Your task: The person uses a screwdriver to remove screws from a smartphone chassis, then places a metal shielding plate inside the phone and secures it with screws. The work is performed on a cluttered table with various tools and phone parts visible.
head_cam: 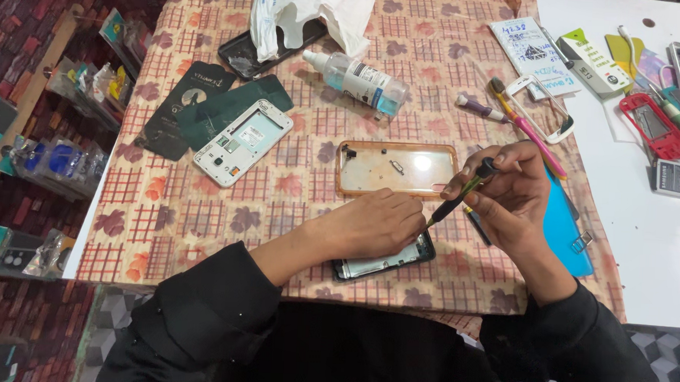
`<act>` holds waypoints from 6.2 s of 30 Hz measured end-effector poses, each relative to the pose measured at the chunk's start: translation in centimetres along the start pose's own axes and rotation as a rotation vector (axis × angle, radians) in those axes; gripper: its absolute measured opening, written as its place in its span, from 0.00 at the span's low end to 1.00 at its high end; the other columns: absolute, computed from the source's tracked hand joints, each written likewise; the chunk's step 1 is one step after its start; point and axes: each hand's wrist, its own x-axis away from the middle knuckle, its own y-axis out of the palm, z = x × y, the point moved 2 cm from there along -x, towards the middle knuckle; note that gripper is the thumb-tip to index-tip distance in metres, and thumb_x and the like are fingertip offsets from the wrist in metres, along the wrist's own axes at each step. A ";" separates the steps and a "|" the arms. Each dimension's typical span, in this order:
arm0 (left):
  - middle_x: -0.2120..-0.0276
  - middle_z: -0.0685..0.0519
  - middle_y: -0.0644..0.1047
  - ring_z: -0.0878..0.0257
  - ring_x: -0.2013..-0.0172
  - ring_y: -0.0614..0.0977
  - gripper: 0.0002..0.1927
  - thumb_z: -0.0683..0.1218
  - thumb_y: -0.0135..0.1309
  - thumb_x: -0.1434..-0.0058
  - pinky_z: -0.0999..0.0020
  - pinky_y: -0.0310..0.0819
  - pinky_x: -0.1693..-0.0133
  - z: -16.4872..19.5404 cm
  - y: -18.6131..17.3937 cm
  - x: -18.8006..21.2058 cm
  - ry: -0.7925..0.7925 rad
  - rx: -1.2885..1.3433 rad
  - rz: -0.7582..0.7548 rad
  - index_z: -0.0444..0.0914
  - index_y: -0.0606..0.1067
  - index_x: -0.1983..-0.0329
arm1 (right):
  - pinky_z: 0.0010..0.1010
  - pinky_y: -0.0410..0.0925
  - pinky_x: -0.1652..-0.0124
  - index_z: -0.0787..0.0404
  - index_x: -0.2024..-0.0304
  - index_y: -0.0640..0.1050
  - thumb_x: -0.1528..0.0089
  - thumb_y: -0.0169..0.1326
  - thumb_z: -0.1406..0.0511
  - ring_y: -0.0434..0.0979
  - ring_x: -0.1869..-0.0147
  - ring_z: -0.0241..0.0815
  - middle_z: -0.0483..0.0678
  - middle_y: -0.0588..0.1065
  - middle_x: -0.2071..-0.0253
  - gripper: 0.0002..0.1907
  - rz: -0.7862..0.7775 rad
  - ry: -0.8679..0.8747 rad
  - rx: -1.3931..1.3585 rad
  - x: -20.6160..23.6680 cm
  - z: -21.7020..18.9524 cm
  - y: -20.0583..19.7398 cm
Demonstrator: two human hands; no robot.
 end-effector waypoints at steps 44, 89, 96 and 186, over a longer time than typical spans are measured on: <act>0.65 0.54 0.73 0.61 0.59 0.76 0.08 0.42 0.48 0.33 0.66 0.74 0.54 7.9 2.9 -4.6 0.094 -0.220 -0.015 0.35 0.77 0.62 | 0.42 0.77 0.47 0.58 0.44 0.65 0.35 0.56 0.81 0.81 0.49 0.50 0.55 0.73 0.49 0.23 0.009 0.007 0.005 5.7 -6.5 -2.5; 0.62 0.51 0.73 0.59 0.59 0.78 0.14 0.44 0.49 0.37 0.63 0.74 0.57 11.8 3.3 -12.0 0.074 -0.171 0.033 0.29 0.73 0.54 | 0.44 0.79 0.45 0.59 0.46 0.65 0.37 0.55 0.81 0.81 0.45 0.49 0.55 0.73 0.48 0.23 -0.159 0.037 0.120 7.5 -13.9 -4.8; 0.62 0.50 0.72 0.57 0.62 0.77 0.13 0.43 0.51 0.38 0.60 0.73 0.59 13.7 2.3 -12.6 0.033 -0.169 -0.037 0.30 0.72 0.53 | 0.44 0.79 0.45 0.58 0.46 0.64 0.37 0.55 0.81 0.81 0.44 0.49 0.55 0.73 0.48 0.23 -0.146 0.040 0.163 9.1 -15.5 -5.0; 0.61 0.49 0.81 0.54 0.57 0.85 0.07 0.33 0.59 0.46 0.63 0.80 0.54 9.0 9.6 -5.3 -0.456 0.323 0.455 0.33 0.78 0.63 | 0.15 0.61 0.77 0.65 0.54 0.79 0.35 0.55 0.76 0.75 0.70 0.23 0.47 0.81 0.62 0.08 0.462 0.501 0.481 15.9 -8.0 -8.9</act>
